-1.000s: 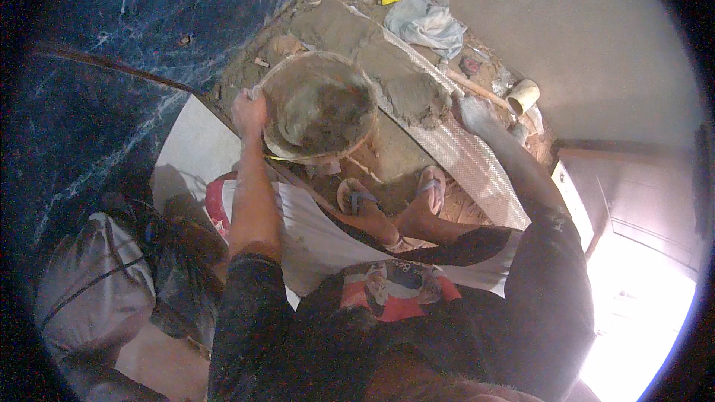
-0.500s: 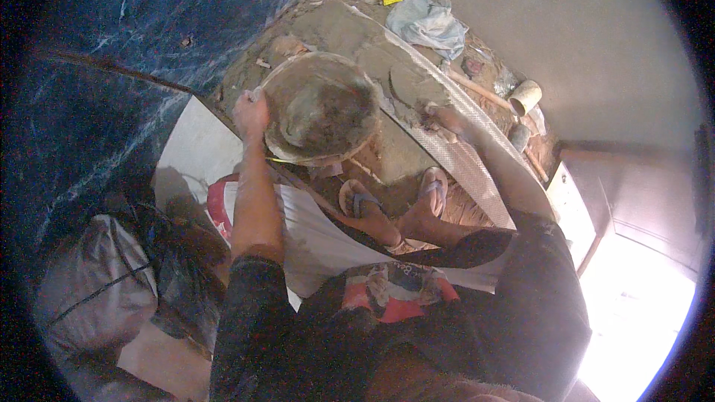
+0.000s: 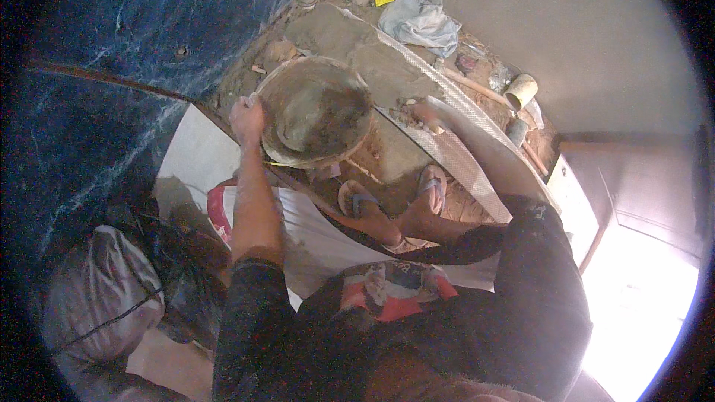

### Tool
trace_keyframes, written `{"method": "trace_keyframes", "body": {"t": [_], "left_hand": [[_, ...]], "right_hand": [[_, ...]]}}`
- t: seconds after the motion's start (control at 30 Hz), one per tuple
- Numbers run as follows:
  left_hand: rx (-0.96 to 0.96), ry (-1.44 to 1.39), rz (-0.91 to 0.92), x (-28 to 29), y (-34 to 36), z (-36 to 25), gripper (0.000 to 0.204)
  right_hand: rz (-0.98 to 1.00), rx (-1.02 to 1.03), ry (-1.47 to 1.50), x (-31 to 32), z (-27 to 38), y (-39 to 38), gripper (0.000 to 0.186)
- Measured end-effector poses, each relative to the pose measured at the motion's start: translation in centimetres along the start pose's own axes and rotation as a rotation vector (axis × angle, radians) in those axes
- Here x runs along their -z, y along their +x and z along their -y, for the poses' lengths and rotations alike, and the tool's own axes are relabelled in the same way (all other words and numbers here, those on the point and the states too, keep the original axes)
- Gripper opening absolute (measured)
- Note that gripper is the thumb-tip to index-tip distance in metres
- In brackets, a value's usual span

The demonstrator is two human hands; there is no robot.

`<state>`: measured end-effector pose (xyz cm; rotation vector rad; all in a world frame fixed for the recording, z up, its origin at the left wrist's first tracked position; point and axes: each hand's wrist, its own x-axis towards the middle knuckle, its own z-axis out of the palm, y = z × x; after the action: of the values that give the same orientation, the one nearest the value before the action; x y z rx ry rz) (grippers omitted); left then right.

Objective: The person applies mortar to a tile using a trowel. They scoop mortar from a bucket and spread it evenly across the back of the tile while sitting on the floor.

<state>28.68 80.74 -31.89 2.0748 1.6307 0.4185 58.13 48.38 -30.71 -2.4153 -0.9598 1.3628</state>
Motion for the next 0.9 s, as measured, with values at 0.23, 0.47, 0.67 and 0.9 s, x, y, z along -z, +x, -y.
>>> {"method": "trace_keyframes", "body": {"t": [0.23, 0.47, 0.67, 0.9], "left_hand": [[-0.046, -0.067, 0.058, 0.9, -0.7, -1.4, 0.046], [-0.147, -0.048, -0.056, 0.6, -0.8, -0.2, 0.044], [-0.125, -0.061, -0.094, -1.2, 0.4, 0.7, 0.047], [-0.124, -0.115, -0.060, 0.6, -0.5, -0.4, 0.045]], "right_hand": [[0.061, -0.268, 0.092, 3.1, -0.3, -1.4, 0.034], [-0.198, 0.084, -0.275, 4.4, -0.9, -0.2, 0.036], [0.055, -0.147, -0.320, 2.3, -1.9, 9.5, 0.035], [-0.049, -0.092, -0.082, 2.9, 1.9, 2.4, 0.040]]}}
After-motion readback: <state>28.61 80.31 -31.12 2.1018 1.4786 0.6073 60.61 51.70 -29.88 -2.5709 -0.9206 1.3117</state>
